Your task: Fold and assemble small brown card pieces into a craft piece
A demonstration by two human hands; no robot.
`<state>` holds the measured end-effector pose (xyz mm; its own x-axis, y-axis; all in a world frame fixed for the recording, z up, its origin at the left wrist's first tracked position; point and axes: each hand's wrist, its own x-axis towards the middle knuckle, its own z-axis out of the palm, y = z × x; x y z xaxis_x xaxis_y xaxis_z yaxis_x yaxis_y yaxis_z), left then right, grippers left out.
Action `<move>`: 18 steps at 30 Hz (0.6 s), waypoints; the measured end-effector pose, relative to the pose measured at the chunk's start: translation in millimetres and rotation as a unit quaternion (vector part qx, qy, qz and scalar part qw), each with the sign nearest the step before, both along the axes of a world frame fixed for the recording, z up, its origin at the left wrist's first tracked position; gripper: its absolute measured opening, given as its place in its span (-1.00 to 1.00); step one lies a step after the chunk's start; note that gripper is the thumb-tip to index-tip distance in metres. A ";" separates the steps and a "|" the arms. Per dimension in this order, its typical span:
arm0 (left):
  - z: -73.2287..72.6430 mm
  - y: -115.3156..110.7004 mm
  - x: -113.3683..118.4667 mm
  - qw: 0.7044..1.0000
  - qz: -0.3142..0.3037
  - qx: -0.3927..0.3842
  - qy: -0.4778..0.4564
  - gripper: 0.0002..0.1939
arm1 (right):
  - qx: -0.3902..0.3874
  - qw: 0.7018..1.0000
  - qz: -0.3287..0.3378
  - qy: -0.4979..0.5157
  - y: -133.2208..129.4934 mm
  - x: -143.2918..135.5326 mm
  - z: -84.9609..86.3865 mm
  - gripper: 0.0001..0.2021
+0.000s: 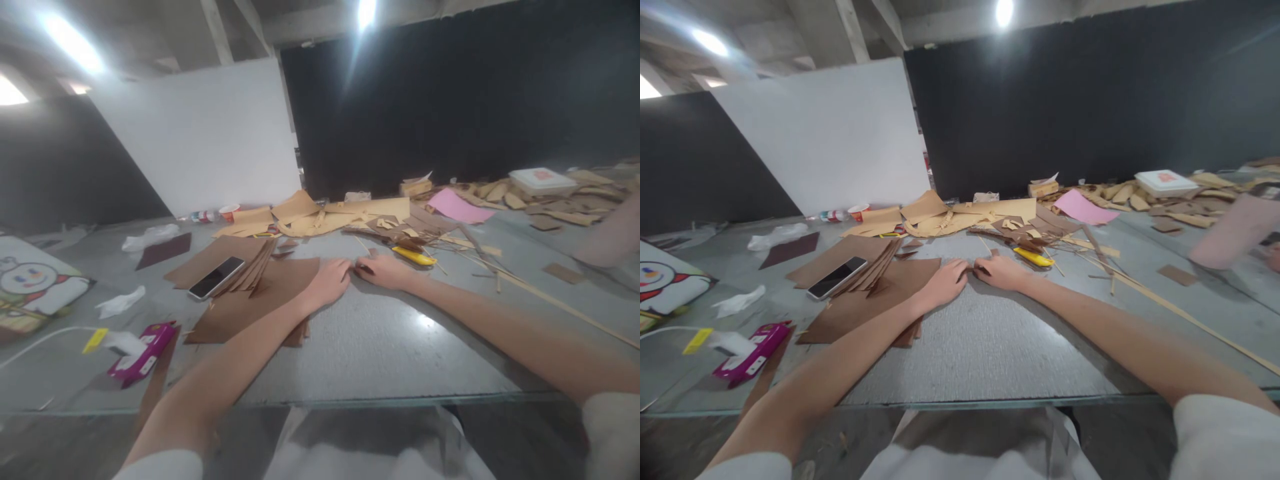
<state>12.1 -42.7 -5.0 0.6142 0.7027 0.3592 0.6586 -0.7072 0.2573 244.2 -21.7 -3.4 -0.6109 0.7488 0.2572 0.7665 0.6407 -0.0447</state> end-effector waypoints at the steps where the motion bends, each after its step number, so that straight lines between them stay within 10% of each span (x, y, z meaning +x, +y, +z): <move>1: -0.3 0.3 0.0 1.000 0.000 0.001 0.000 -0.77 | 0.002 1.000 0.001 0.002 -0.3 -0.2 0.3 -0.62; 18: 1.0 0.2 -0.2 1.000 0.000 0.014 0.023 -0.79 | 0.003 1.000 0.015 0.005 -0.6 -0.5 1.2 -0.65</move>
